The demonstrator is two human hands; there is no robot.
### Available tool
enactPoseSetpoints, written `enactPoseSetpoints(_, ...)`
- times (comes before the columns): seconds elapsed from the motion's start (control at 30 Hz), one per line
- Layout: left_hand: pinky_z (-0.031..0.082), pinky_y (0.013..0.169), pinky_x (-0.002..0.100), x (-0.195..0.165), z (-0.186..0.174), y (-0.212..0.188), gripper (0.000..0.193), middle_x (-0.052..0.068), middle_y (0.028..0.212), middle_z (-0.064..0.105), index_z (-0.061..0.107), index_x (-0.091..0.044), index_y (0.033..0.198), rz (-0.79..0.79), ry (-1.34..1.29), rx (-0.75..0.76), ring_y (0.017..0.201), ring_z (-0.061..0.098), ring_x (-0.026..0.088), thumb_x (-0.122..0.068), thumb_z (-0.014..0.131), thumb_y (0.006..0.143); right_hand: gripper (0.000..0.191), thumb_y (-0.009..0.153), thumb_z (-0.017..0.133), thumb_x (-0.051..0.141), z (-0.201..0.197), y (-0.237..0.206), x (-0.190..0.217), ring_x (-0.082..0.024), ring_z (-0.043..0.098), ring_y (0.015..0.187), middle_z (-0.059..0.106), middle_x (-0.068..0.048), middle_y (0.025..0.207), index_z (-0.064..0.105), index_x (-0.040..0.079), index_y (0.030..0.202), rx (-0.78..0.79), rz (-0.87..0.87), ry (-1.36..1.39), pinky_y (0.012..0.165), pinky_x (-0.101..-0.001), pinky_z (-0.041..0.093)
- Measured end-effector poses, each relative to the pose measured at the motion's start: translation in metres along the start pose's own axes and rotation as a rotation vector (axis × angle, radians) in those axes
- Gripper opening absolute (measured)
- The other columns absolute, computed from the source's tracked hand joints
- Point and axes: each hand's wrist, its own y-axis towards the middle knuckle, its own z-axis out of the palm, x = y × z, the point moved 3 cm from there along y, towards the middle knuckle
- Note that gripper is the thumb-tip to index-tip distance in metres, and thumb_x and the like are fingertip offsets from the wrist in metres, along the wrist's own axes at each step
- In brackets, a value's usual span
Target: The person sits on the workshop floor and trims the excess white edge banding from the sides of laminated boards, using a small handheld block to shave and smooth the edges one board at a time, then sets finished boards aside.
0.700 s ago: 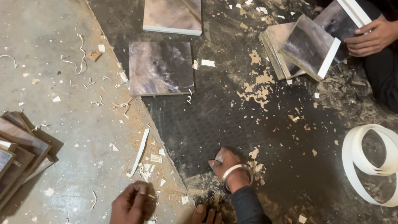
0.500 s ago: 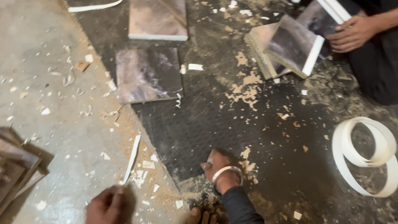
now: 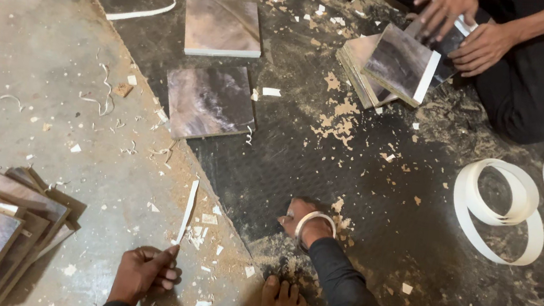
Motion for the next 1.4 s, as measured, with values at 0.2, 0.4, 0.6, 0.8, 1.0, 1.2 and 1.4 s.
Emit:
enactPoseSetpoints(0.2, 0.052, 0.045, 0.035, -0.004, -0.012, 0.0, 0.039, 0.019, 0.067, 0.076, 0.071, 0.006, 0.079, -0.051, 0.011, 0.001, 0.05, 0.069, 0.023, -0.031, 0.08, 0.086, 0.033, 0.091, 0.075, 0.03, 0.01, -0.009, -0.001, -0.036, 0.073, 0.1, 0.074, -0.021, 0.107, 0.065, 0.005, 0.109, -0.116, -0.084, 0.138, 0.09, -0.0485, 0.055)
enactPoseSetpoints(0.4, 0.055, 0.047, 0.035, -0.01, -0.016, 0.002, 0.042, 0.019, 0.068, 0.076, 0.072, 0.007, 0.078, -0.053, 0.034, -0.023, 0.051, 0.069, 0.024, -0.034, 0.08, 0.085, 0.032, 0.089, 0.077, 0.033, 0.012, -0.006, -0.001, -0.038, 0.072, 0.096, 0.074, -0.02, 0.102, 0.066, 0.006, 0.104, -0.173, -0.127, 0.142, 0.085, -0.0483, 0.056)
enactPoseSetpoints(0.6, 0.054, 0.047, 0.035, -0.01, -0.017, 0.005, 0.042, 0.02, 0.067, 0.075, 0.072, 0.007, 0.077, -0.039, 0.027, -0.028, 0.051, 0.069, 0.024, -0.033, 0.08, 0.085, 0.032, 0.088, 0.078, 0.033, 0.011, -0.006, -0.003, -0.038, 0.071, 0.095, 0.074, -0.019, 0.1, 0.066, 0.008, 0.105, -0.214, -0.126, 0.127, 0.083, -0.0484, 0.056)
enactPoseSetpoints(0.8, 0.056, 0.046, 0.035, -0.01, -0.016, 0.013, 0.041, 0.02, 0.065, 0.075, 0.073, 0.007, 0.078, -0.035, 0.029, -0.046, 0.05, 0.069, 0.024, -0.032, 0.081, 0.084, 0.034, 0.087, 0.078, 0.036, 0.006, 0.0, -0.003, -0.034, 0.074, 0.094, 0.076, -0.016, 0.101, 0.068, 0.009, 0.106, -0.19, -0.118, 0.142, 0.082, -0.0459, 0.057)
enactPoseSetpoints(1.0, 0.053, 0.045, 0.034, -0.012, -0.013, 0.03, 0.04, 0.02, 0.065, 0.074, 0.071, 0.006, 0.077, -0.082, 0.024, -0.062, 0.049, 0.068, 0.023, -0.032, 0.08, 0.086, 0.034, 0.085, 0.081, 0.036, 0.0, 0.019, -0.005, -0.03, 0.075, 0.088, 0.077, -0.015, 0.096, 0.07, 0.008, 0.102, -0.231, -0.171, 0.237, 0.079, -0.0439, 0.057)
enactPoseSetpoints(1.2, 0.053, 0.044, 0.035, -0.02, 0.0, 0.067, 0.04, 0.021, 0.064, 0.073, 0.069, 0.008, 0.074, -0.075, -0.049, -0.058, 0.047, 0.066, 0.023, -0.028, 0.08, 0.086, 0.024, 0.088, 0.075, 0.032, 0.002, 0.066, -0.028, -0.017, 0.07, 0.071, 0.075, -0.006, 0.084, 0.072, 0.01, 0.099, -0.389, -0.317, 0.51, 0.061, -0.0348, 0.056)
enactPoseSetpoints(1.4, 0.051, 0.044, 0.034, -0.022, 0.018, 0.104, 0.041, 0.02, 0.063, 0.072, 0.071, 0.01, 0.075, -0.069, -0.009, -0.079, 0.047, 0.065, 0.022, -0.028, 0.079, 0.087, 0.022, 0.091, 0.072, 0.028, 0.038, 0.069, -0.099, -0.011, 0.052, 0.039, 0.064, -0.003, 0.054, 0.078, 0.008, 0.087, -0.416, -0.296, 0.773, 0.036, -0.0302, 0.041)
